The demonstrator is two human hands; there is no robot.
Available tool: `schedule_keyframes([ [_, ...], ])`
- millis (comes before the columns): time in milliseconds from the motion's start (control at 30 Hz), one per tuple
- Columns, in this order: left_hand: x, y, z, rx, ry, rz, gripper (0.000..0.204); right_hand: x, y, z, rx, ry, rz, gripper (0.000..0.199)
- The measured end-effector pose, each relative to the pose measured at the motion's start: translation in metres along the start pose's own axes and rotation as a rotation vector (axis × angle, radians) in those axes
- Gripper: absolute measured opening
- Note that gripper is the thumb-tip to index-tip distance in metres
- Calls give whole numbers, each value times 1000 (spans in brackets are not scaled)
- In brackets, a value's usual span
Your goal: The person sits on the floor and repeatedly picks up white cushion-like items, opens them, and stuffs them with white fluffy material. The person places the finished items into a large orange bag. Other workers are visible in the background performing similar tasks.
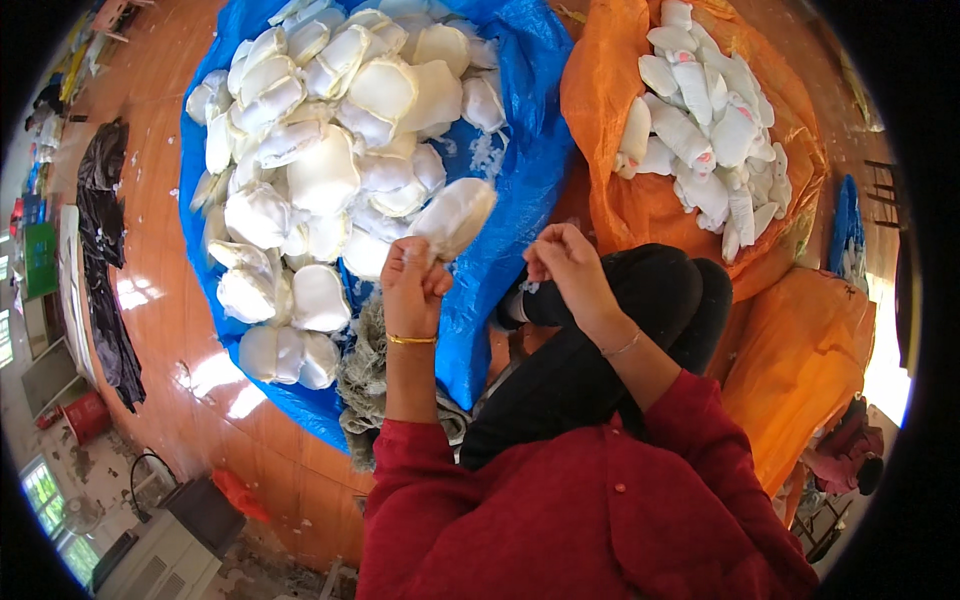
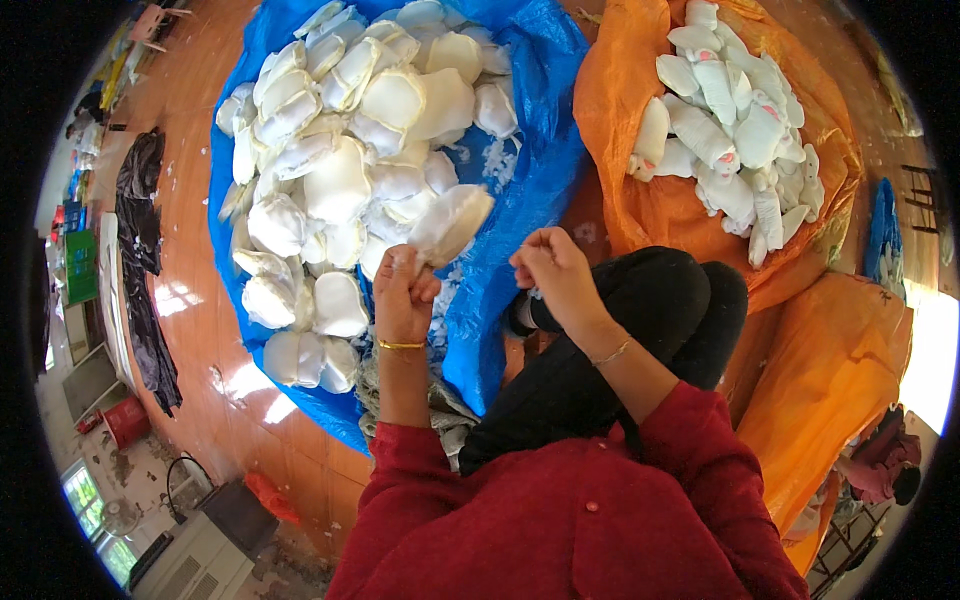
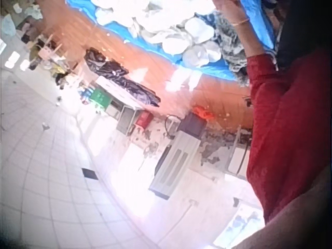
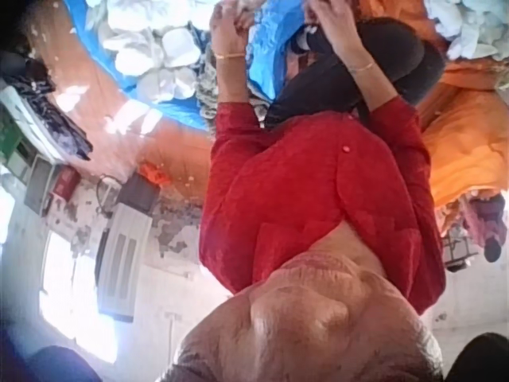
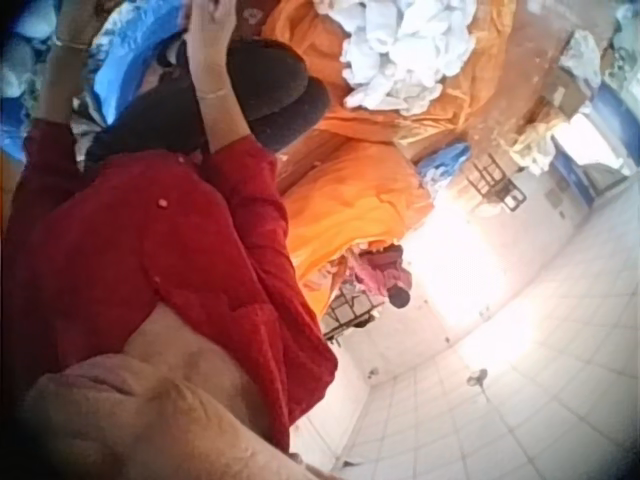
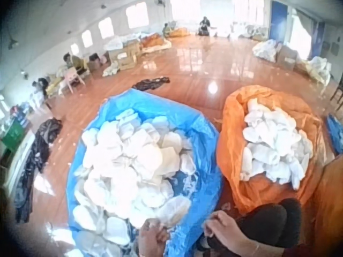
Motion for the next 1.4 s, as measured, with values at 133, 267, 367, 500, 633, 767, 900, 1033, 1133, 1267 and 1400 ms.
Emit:
schedule_keyframes([
  [133,-4,-11,-11,113,153,90,7,44,-14,-9,-103,319,-848,79],
  [267,-4,-22,-27,169,281,47,6,55,-21,-8,-34,520,-1030,91],
  [367,-1,-27,-36,197,304,9,6,49,-26,-10,74,527,-997,73],
  [500,-5,-30,-38,181,230,-51,6,54,-26,-15,74,488,-1017,49],
  [633,-39,-19,-27,192,-58,-151,11,44,-19,-18,35,406,-1009,45],
  [767,-53,-18,-12,109,-550,1397,41,44,-17,-18,15,415,-981,46],
  [900,-26,-58,-36,388,-456,1331,35,43,-18,-17,6,415,-1021,44],
  [1033,-6,-55,-35,455,-558,1479,16,44,-18,-18,27,393,-1056,45],
  [1133,-5,-56,-34,466,-605,1510,14,42,-17,-20,15,425,-1056,46],
  [1267,2,-55,-38,480,-529,1491,14,42,-20,-18,-6,431,-1072,46],
  [1400,-4,-52,-48,240,23,667,13,46,-21,-19,22,419,-1092,48],
])
Point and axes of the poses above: each hand's wrist, its own z-axis towards the middle knuckle, its own y-axis out of the back of the hand, x = y × z, the point moved 4 cm from there along z, towards the middle knuckle, and after that the axes turned 14 degrees about -z, right-handed, at the moved point
